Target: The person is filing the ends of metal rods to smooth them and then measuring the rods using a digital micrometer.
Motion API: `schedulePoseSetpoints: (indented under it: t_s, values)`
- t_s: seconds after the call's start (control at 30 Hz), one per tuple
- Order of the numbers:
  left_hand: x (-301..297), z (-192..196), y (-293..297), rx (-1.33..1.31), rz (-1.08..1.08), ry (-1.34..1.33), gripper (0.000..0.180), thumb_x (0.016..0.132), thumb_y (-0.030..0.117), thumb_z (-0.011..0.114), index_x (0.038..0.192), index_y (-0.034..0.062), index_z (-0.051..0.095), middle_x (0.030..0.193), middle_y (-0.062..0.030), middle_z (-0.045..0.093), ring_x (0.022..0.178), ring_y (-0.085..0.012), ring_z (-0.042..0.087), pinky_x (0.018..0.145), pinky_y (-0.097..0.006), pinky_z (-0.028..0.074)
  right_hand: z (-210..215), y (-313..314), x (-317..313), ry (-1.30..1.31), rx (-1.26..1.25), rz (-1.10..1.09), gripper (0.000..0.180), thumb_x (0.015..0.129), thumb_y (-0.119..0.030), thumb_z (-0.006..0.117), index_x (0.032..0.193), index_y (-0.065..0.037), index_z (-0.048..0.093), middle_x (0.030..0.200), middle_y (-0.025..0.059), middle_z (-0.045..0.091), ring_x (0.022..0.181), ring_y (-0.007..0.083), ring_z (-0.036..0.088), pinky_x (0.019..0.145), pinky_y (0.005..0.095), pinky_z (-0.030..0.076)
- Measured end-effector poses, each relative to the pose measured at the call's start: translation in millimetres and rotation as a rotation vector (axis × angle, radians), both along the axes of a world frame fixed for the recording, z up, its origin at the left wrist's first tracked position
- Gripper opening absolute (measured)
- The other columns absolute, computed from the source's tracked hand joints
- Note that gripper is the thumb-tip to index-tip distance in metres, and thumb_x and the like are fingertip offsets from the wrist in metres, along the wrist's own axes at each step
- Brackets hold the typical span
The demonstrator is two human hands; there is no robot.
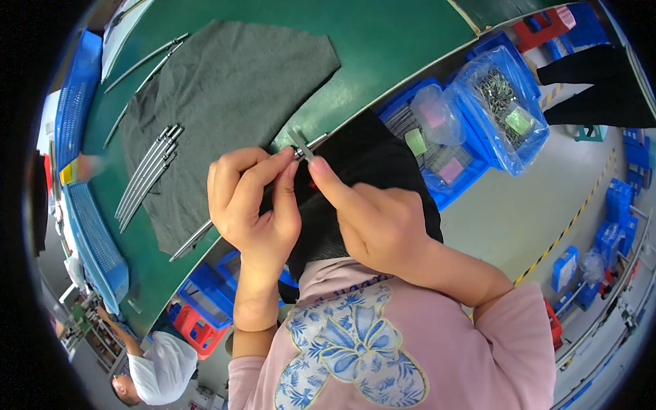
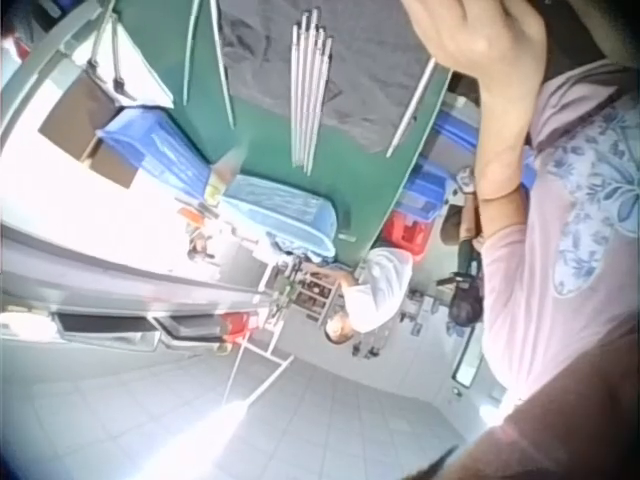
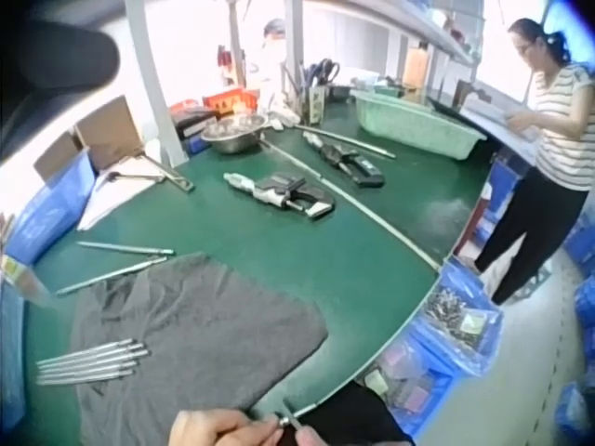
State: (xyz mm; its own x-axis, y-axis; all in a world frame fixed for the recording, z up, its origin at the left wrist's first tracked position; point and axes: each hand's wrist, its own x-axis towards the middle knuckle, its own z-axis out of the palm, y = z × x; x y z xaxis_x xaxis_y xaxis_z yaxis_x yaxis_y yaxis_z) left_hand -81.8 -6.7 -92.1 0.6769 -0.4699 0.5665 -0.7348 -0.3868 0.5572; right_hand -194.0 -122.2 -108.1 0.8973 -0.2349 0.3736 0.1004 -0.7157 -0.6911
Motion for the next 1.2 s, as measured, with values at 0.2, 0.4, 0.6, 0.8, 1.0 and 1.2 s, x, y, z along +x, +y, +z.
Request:
schedulePoseSetpoints:
  t_s: [0.2,0.4,0.6,0.8,1.0,1.2]
  values:
    - [-0.7,-3.2,-0.8,-0.032,0.009,-0.032,0.018,0.06,-0.001,0.075,0.074,0.0068,0.066,0.072,-0.002,0.056,0.061,-0.0198,0.05,0.051,-0.03,0.039,6.4,1.2,-8.6,0.064,-0.068,-0.023,0.053,0.074,0.001,0.058,0.127,-0.004,0.057,0.054,0.0026,0.045,0.04,0.0168,0.044,0.039,0.0303,0.038]
    - [1.6,-5.1,-1.0,-0.035,0.008,-0.052,0.017,0.06,0.0,0.075,0.071,0.0068,0.065,0.072,-0.0021,0.056,0.061,-0.0193,0.05,0.051,-0.03,0.04,5.8,2.1,-3.3,0.018,-0.101,-0.03,0.056,0.071,0.001,0.059,0.126,-0.003,0.058,0.055,0.0019,0.045,0.038,0.0161,0.042,0.038,0.0301,0.036]
    - [5.3,-2.2,0.2,-0.017,-0.02,-0.051,0.019,0.058,0.0,0.075,0.073,0.0072,0.067,0.073,-0.0023,0.057,0.062,-0.0193,0.052,0.052,-0.029,0.042,-0.5,3.9,6.6,-0.004,-0.097,-0.002,0.052,0.074,0.01,0.055,0.126,0.005,0.055,0.055,0.0066,0.047,0.041,0.0192,0.045,0.04,0.0317,0.035]
    - [5.0,-2.2,0.3,-0.005,-0.038,-0.052,0.019,0.058,0.0,0.074,0.075,0.007,0.067,0.073,-0.0022,0.058,0.063,-0.0197,0.053,0.052,-0.029,0.043,-32.9,9.6,9.1,-0.179,-0.174,-0.047,0.047,0.076,0.007,0.057,0.123,0.008,0.056,0.056,0.0057,0.047,0.041,0.0182,0.044,0.04,0.0301,0.035]
    - [4.9,-1.4,1.5,0.005,-0.036,-0.045,0.02,0.058,0.0,0.073,0.075,0.0071,0.067,0.074,-0.0026,0.058,0.062,-0.0201,0.053,0.052,-0.03,0.043,-43.0,8.0,15.6,-0.302,-0.207,-0.107,0.049,0.068,0.003,0.059,0.117,0.002,0.063,0.054,0.001,0.045,0.038,0.0143,0.04,0.039,0.0272,0.035]
    - [2.3,-0.4,1.0,0.011,-0.032,-0.028,0.02,0.057,0.0,0.073,0.075,0.0073,0.067,0.074,-0.0024,0.058,0.062,-0.0201,0.053,0.052,-0.03,0.043,-47.7,9.5,8.9,-0.301,-0.192,-0.104,0.049,0.067,0.005,0.058,0.115,0.003,0.063,0.055,0.0012,0.046,0.039,0.014,0.042,0.039,0.0269,0.036]
